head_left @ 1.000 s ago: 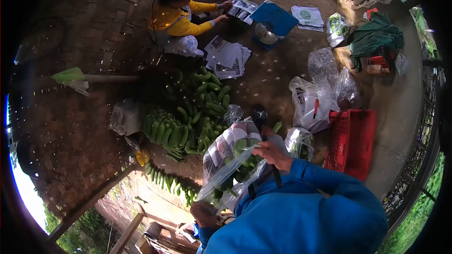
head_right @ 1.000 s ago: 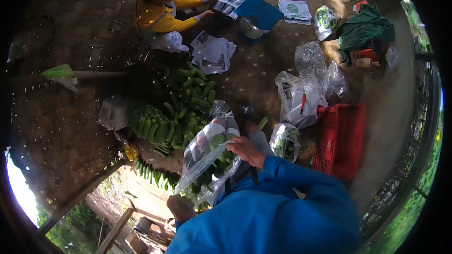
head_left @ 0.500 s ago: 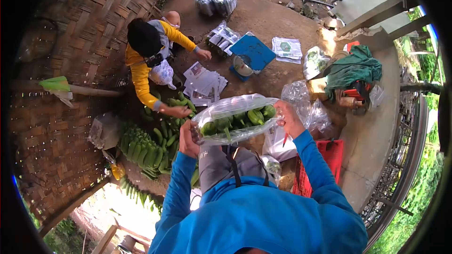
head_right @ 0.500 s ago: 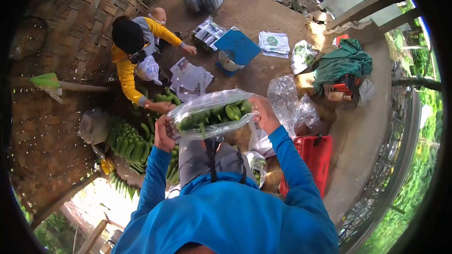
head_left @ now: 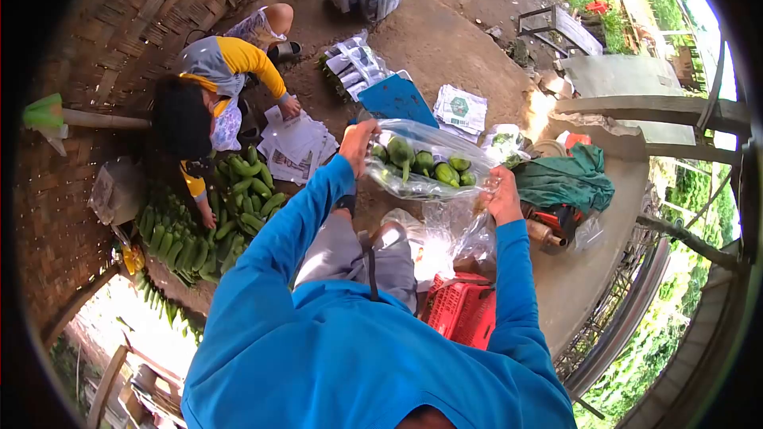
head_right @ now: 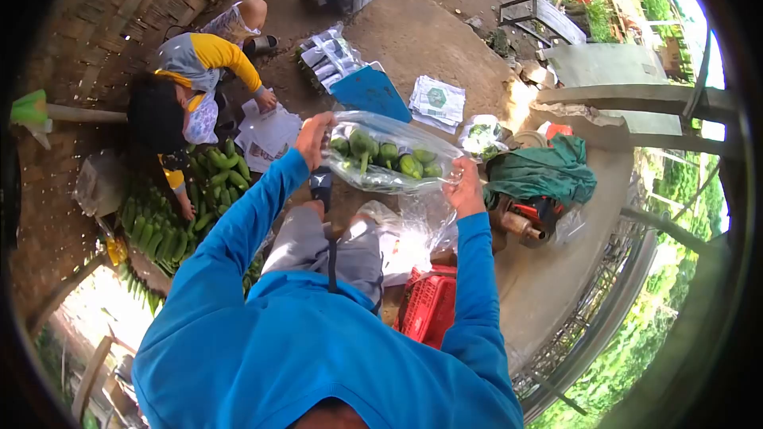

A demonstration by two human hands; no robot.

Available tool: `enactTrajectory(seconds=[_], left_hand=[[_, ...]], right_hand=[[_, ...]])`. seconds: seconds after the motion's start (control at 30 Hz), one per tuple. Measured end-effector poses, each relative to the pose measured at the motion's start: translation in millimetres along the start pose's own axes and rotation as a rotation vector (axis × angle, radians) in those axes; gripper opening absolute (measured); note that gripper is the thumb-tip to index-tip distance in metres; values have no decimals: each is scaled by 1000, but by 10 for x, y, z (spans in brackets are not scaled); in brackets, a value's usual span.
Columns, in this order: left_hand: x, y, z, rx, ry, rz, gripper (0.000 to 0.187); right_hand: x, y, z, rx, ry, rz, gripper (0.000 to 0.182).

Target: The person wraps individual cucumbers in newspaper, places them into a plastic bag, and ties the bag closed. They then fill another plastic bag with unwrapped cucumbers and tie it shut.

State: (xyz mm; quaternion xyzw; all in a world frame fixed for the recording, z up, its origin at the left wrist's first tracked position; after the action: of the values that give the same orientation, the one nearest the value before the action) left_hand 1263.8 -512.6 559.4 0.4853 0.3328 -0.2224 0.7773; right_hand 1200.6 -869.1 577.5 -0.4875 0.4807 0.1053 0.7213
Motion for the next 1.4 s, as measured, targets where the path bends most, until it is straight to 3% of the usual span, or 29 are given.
enactTrajectory(seconds=[0.1,0.13,0.17,0.23,0.3,0.37,0.43,0.5,0.57,0.67,0.7,0.73,0.77,0.83,0.9,0.97,1.0,1.03,1.13,1.23,1.3,1.37,1.4], left_hand=[[783,70,410,73,-33,-33,21],[804,250,622,-55,-101,36,20],[881,394,747,20,-50,19,23],[1508,450,859,297,-12,105,27],[1916,553,1029,255,-37,285,18],[2173,638,1075,380,20,281,18],[2408,679,1113,605,17,502,18],[2868,248,903,243,-9,166,21],[2926,146,674,178,8,294,20],[3156,-136,217,335,158,349,23],[3179,-337,77,151,155,190,23],[3133,-553,-18,-32,154,28,23],[3088,-594,-92,-24,173,11,23],[2986,-532,-237,169,218,170,23],[3107,-788,-538,59,325,85,24],[3052,-840,-659,44,298,139,26],[3150,-984,-815,6,339,129,28],[3105,-1012,-787,3,346,123,28],[2939,-1072,-862,160,413,163,35],[2877,-871,-712,653,225,612,43],[2982,-1101,-940,459,358,339,44],[2786,-1281,-1037,384,500,343,44],[2474,-1331,-1055,388,603,437,41]], right_hand=[[379,-308,-54,11,16,-43,21],[464,-400,4,58,-15,-48,21],[566,-499,77,104,-50,-54,21],[785,-645,165,113,-42,-52,20],[1062,-777,256,142,-94,-96,19],[1380,-726,274,110,-132,-82,18],[1597,-632,453,150,-221,-68,18],[1825,-366,463,91,-223,-67,15],[1942,-255,572,-326,-312,-392,23],[2178,366,494,-372,-322,-327,29],[2159,550,473,-372,-326,-300,29],[2083,863,425,-259,-343,-123,29],[2020,1149,430,-145,-356,50,29],[2049,1523,518,-252,-450,114,33],[2142,1705,574,-277,-433,89,34],[2101,1779,730,-379,-504,119,30],[2142,1814,769,-518,-576,-7,28],[2247,1912,757,-524,-577,2,28],[2418,2240,788,-646,-622,57,31],[2456,2280,815,-564,-606,74,32],[2471,2281,720,-636,-627,88,33],[2293,2035,727,-943,-780,-324,42],[2727,2430,352,-817,-842,-249,45]])
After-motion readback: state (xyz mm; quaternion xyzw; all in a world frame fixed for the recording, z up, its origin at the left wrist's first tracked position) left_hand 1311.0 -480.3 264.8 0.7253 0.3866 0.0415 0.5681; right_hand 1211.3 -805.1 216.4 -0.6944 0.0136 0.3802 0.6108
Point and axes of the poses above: each hand's wrist, its own x-axis towards the middle knuckle, its own z-axis out of the palm, y = z × x, the point moved 9 cm from there along x, towards the middle knuckle, and after that the axes turned 4 degrees about -z, right-handed, at the moved point
